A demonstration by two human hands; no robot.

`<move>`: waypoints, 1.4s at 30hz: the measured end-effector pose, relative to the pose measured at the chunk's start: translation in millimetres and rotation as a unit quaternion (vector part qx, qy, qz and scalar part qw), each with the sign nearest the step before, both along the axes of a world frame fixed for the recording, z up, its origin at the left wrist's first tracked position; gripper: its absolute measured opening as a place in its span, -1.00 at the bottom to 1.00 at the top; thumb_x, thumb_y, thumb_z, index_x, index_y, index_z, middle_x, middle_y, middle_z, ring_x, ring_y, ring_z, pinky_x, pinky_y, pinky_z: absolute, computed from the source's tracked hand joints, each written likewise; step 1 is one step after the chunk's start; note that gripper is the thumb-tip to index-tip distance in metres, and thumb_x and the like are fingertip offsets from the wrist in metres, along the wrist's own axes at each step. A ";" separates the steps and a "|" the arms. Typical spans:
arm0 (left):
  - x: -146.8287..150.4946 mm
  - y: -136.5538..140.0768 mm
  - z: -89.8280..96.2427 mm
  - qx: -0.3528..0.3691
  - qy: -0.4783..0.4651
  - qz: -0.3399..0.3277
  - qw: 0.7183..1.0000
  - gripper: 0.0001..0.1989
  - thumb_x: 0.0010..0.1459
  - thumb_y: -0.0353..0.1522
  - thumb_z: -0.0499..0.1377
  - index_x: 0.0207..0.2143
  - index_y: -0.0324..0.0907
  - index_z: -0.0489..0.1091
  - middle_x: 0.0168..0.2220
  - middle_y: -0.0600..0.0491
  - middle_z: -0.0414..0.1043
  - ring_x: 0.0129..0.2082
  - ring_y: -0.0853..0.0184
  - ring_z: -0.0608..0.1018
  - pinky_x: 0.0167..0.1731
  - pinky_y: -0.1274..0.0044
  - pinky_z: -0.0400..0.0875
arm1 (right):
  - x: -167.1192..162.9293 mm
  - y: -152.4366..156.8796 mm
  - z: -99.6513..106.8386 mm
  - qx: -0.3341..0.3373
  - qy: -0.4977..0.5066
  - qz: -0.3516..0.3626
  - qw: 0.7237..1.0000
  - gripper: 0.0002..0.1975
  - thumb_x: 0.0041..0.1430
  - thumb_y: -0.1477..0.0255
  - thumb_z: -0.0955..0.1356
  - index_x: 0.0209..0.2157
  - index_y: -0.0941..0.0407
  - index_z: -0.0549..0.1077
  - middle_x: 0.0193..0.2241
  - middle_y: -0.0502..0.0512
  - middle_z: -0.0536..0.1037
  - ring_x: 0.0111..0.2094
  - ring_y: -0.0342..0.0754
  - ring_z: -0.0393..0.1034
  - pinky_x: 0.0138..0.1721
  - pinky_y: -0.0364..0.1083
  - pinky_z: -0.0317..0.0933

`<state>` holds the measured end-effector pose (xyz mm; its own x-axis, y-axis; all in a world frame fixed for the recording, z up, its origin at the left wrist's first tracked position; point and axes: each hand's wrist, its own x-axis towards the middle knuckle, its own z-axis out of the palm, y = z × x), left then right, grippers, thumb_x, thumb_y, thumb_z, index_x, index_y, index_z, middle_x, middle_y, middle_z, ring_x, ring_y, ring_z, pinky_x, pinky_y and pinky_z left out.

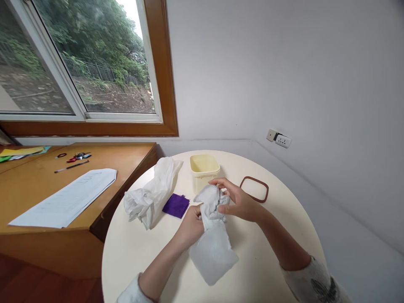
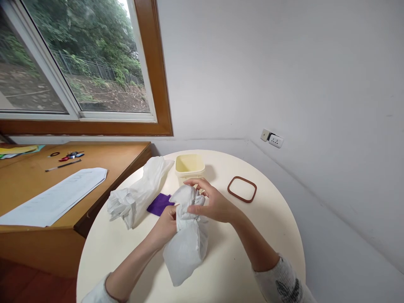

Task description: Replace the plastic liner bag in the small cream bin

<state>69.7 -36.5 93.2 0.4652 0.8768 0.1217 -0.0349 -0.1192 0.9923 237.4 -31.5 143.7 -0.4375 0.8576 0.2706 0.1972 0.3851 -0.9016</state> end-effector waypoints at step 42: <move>-4.0 9.8 -0.8 0.237 0.242 0.031 0.940 -0.76 -0.20 -0.66 -0.01 -0.59 -0.23 0.36 -0.19 -0.03 0.20 -0.18 0.30 0.35 -0.33 0.56 0.28 | -20.7 -23.6 -23.8 0.218 -0.324 -0.224 0.893 -0.85 -0.08 0.44 0.36 -0.62 0.12 0.30 -0.20 0.09 0.43 -0.13 0.00 0.26 -0.12 0.03 -0.06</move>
